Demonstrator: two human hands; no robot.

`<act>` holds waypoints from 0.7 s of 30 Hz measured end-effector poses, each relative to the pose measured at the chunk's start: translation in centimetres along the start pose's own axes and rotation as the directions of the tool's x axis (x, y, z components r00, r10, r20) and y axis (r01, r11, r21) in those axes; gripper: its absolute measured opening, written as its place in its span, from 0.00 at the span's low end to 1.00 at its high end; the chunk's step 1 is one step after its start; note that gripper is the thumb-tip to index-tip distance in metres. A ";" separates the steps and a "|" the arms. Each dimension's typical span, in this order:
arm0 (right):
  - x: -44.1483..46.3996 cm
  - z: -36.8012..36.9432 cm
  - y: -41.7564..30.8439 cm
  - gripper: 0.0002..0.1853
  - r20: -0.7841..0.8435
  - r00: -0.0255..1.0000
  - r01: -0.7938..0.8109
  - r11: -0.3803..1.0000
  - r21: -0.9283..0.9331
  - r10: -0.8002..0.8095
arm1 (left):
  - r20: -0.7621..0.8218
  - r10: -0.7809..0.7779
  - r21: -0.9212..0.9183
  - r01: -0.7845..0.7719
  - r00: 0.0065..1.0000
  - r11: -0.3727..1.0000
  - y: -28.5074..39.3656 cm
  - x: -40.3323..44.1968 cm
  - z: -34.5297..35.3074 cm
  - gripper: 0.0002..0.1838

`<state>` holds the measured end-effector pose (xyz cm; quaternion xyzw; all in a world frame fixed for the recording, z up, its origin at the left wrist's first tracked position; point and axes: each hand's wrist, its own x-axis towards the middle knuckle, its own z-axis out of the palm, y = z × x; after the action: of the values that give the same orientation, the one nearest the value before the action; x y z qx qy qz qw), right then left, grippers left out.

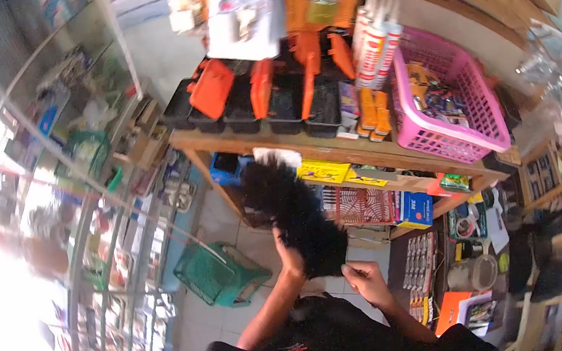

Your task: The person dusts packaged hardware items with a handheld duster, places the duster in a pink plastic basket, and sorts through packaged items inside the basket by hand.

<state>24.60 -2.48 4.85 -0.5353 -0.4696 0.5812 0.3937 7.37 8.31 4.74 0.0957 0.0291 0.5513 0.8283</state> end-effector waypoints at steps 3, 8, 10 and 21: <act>-1.1 -1.3 0.3 0.20 0.071 0.992 -0.105 0.992 0.073 0.100 | 0.098 0.139 0.114 -0.150 0.985 0.982 1.9 1.2 0.3 0.35; -3.5 -4.5 2.4 0.14 -0.053 0.998 -0.027 0.999 0.038 0.029 | -0.143 0.201 0.374 -0.135 0.969 0.917 2.8 2.6 0.6 0.33; -5.3 -5.2 1.4 0.14 -0.067 0.997 0.029 0.997 0.069 -0.024 | -0.129 0.165 0.398 -0.101 0.978 0.912 0.6 2.9 2.5 0.30; -12.5 -6.7 2.8 0.11 -0.188 0.981 0.068 0.856 0.513 0.035 | 0.023 -0.188 0.614 0.135 0.982 0.778 -11.8 -1.2 -3.1 0.38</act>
<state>32.82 -14.32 5.36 -0.4592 -0.2608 0.6286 0.5710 17.12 3.25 -0.58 0.3774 0.1789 0.4348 0.7978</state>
